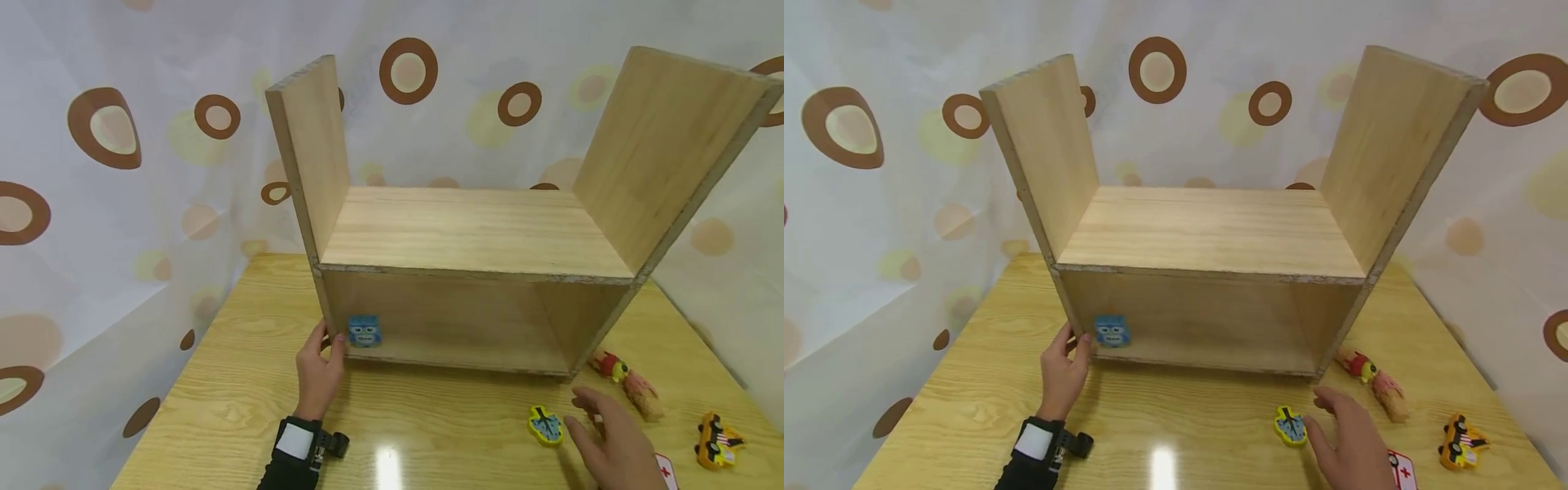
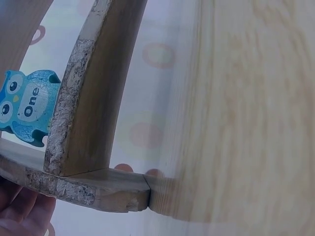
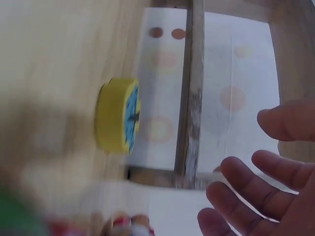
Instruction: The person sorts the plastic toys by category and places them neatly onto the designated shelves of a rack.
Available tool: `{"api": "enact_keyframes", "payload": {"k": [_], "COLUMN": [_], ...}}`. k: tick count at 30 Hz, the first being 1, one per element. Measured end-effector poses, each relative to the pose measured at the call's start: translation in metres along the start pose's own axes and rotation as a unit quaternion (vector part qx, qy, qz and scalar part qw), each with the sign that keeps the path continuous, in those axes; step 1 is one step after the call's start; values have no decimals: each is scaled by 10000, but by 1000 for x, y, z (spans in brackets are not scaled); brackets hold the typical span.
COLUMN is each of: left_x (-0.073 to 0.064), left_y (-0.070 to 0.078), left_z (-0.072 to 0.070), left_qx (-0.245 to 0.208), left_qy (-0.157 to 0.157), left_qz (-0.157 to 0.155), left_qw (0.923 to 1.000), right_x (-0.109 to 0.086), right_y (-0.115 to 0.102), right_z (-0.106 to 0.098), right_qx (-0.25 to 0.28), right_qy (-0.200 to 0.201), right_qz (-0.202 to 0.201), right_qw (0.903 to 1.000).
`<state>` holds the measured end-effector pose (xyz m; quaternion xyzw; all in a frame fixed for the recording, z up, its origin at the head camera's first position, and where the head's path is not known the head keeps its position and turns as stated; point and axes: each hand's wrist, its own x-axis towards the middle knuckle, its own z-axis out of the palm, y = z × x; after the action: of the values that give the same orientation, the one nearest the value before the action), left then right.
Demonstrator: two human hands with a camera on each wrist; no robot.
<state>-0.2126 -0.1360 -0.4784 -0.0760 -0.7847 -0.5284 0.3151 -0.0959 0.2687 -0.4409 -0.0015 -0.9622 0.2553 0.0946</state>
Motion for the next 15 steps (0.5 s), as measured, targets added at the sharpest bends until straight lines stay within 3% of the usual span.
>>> {"api": "enact_keyframes", "payload": {"k": [4, 11, 15], "left_x": [-1, -1, -1], "left_y": [-1, -1, -2], "left_z": [-2, -7, -7], "left_qx": [-1, 51, 68], "left_qy": [75, 170, 133], "left_qz": [19, -72, -22], "left_qw": [10000, 9998, 9999], "right_x": [-11, -20, -25], "right_y": [17, 47, 69], "right_z": [-6, -12, -6], "right_qx": [-185, -403, -759], "right_qy": [-142, -1245, -1626], "right_qz": [59, 710, 728], "right_qw": [9997, 9889, 9811]}}
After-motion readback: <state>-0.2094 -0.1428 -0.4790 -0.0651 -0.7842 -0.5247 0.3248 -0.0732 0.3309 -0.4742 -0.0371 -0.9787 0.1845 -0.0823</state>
